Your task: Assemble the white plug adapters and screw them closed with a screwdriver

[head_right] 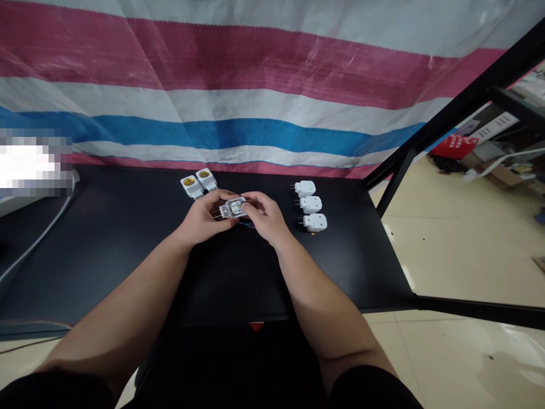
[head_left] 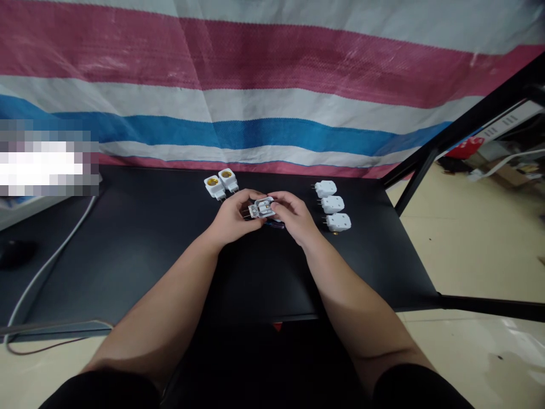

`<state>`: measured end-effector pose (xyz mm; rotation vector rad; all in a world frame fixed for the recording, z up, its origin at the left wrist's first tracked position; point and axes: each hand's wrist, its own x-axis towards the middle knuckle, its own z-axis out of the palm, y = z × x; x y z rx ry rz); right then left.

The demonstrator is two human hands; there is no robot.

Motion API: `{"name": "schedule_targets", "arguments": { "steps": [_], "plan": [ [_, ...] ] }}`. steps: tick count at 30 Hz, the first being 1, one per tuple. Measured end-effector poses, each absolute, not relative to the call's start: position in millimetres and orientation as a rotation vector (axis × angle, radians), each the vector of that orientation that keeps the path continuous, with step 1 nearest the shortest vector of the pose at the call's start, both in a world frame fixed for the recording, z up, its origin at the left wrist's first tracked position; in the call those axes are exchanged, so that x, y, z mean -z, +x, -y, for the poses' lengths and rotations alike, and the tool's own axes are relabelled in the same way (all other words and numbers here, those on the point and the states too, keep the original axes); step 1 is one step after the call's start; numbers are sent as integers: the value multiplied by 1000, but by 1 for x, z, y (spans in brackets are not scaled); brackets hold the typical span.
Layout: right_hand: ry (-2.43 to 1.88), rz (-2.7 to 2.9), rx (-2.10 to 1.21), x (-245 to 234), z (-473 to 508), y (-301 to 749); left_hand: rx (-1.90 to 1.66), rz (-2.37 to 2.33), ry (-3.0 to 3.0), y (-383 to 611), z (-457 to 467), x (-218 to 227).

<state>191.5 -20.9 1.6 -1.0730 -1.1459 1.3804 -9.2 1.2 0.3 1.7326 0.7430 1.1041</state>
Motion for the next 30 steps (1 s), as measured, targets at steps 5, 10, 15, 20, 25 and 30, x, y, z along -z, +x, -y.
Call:
{"name": "schedule_targets", "arguments": {
  "steps": [5,10,15,20,25,30],
  "plan": [
    [-1035,1162,-1369,-1,21,192,-1085,-778,1720,-8,1,-3],
    [-1117,1228,-1357,2,20,196,-1075,-813,1717,-10,-1,-1],
    [-1318,1707,-682,-1,20,211,-1012,-865,1715,-15,-3,-4],
    [-1461,2055,-421,6,17,218,-749,-726,1737,-19,0,-12],
    [-1527,2090,-426,12,17,215,-549,-670,1692,-18,3,-11],
    [-1573,2018,-432,11,16,214,-523,-707,1736,-16,3,-6]
  ]
}}
